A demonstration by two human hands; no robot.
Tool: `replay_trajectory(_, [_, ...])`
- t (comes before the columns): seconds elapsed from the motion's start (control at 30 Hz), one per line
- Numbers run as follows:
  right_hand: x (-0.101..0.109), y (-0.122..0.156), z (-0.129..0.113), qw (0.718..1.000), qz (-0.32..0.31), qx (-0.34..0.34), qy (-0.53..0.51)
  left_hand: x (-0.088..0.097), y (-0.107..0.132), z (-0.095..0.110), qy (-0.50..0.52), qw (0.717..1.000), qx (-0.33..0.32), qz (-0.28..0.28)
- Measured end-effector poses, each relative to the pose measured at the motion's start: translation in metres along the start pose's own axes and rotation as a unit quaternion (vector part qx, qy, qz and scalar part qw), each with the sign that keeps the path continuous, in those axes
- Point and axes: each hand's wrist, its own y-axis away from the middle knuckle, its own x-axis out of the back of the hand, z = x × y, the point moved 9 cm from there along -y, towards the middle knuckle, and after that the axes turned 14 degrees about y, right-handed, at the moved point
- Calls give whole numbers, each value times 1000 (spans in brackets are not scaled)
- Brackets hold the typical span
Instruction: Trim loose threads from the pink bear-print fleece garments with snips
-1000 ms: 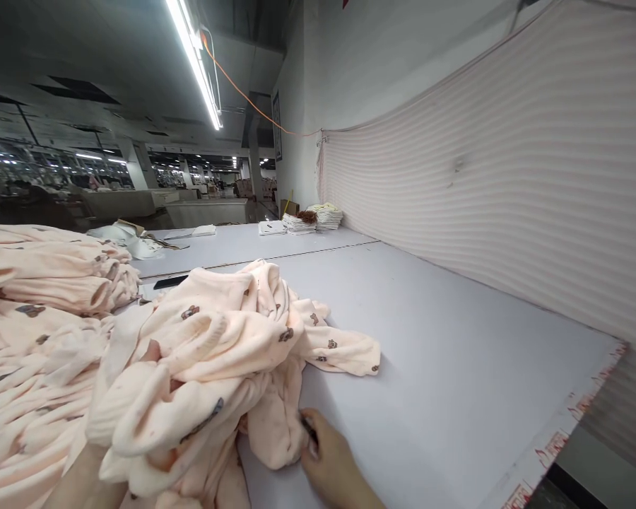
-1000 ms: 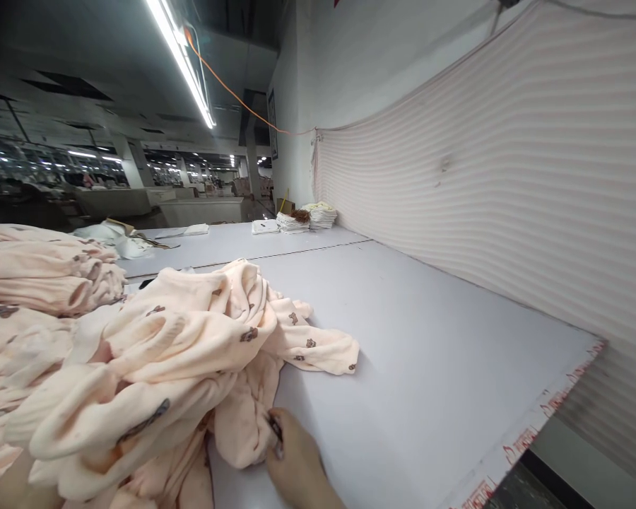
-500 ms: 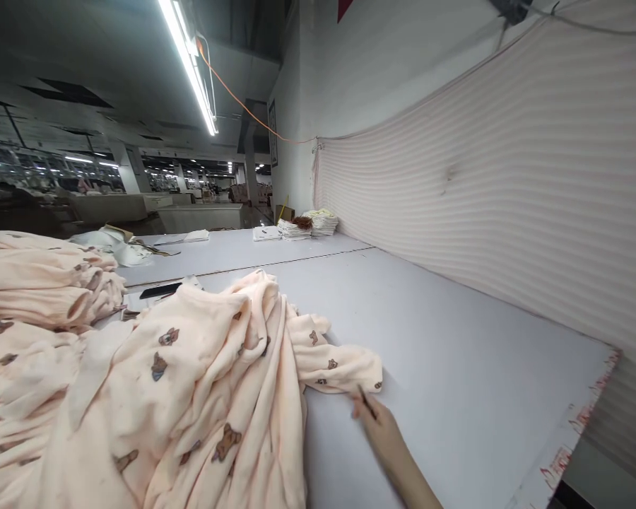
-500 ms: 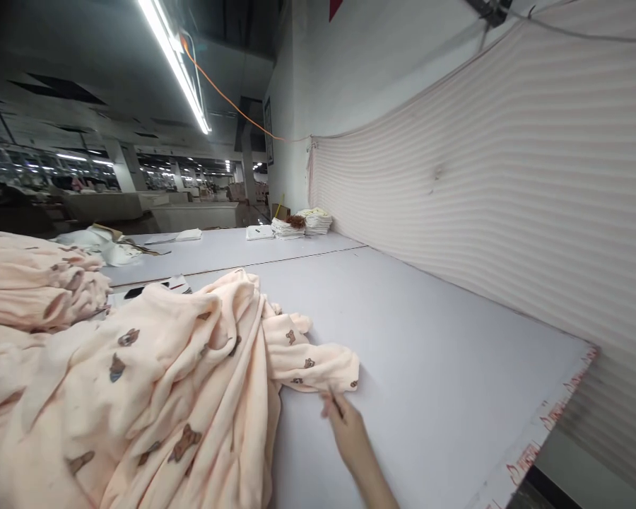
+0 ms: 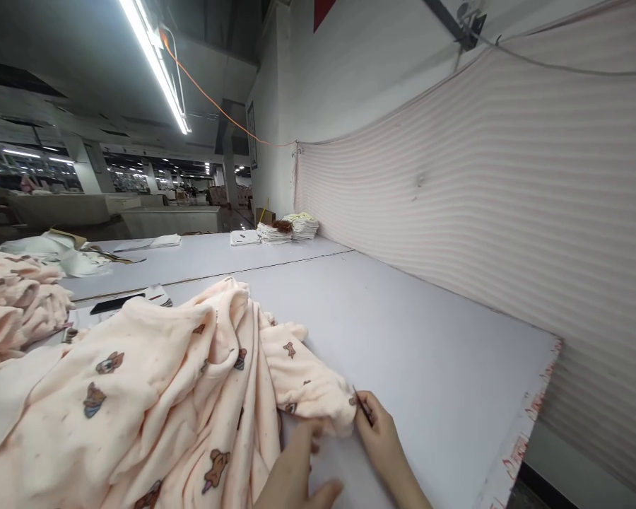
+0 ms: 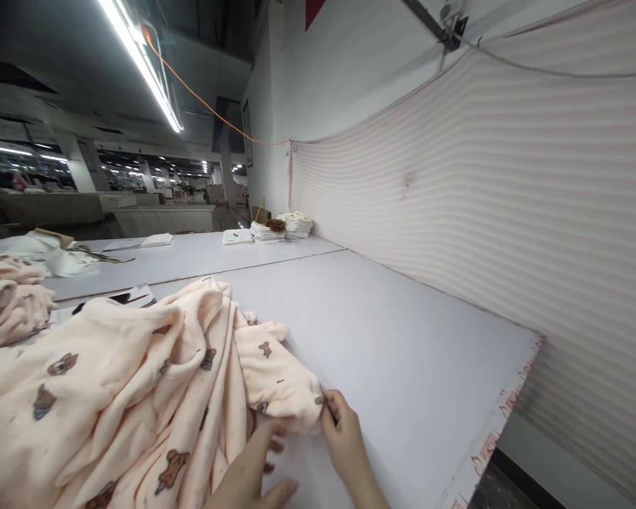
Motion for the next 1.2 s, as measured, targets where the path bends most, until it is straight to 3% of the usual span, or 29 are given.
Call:
replay_trajectory(0.1, [-5,23,-27,998,-14,-6,-67,-6,-20,-3,19,998,-27,62])
replay_trajectory(0.23, [5,37,-46,992,71,-4,-107,13,-3,12,-71,961,-192,186])
replay_trajectory(0.3, [16,42,-60,988,133,47,-70,20,11,19,-140,938,-244,204])
replay_trajectory(0.37, [22,48,-75,979,174,107,-21,23,17,21,-151,940,-249,176])
replay_trajectory(0.43, [23,52,-86,970,186,153,29,23,13,16,-69,972,-191,118])
replay_trajectory(0.5, [24,53,-89,967,191,152,74,16,4,-1,116,990,-53,56])
replay_trajectory(0.57, [23,49,-82,974,171,105,108,0,0,-14,324,943,72,16])
replay_trajectory(0.67, [15,45,-70,990,78,45,106,-13,-1,-12,504,856,116,-11])
replay_trajectory(0.77, [12,52,-66,996,16,49,80,-13,1,-14,546,828,129,0])
replay_trajectory(0.9, [15,65,-68,987,27,89,134,-11,6,-15,545,828,135,7])
replay_trajectory(1.13, [12,67,-87,982,24,127,139,-9,12,-10,511,848,141,1])
replay_trajectory(1.2, [13,63,-84,987,5,130,92,5,14,-10,451,885,116,27])
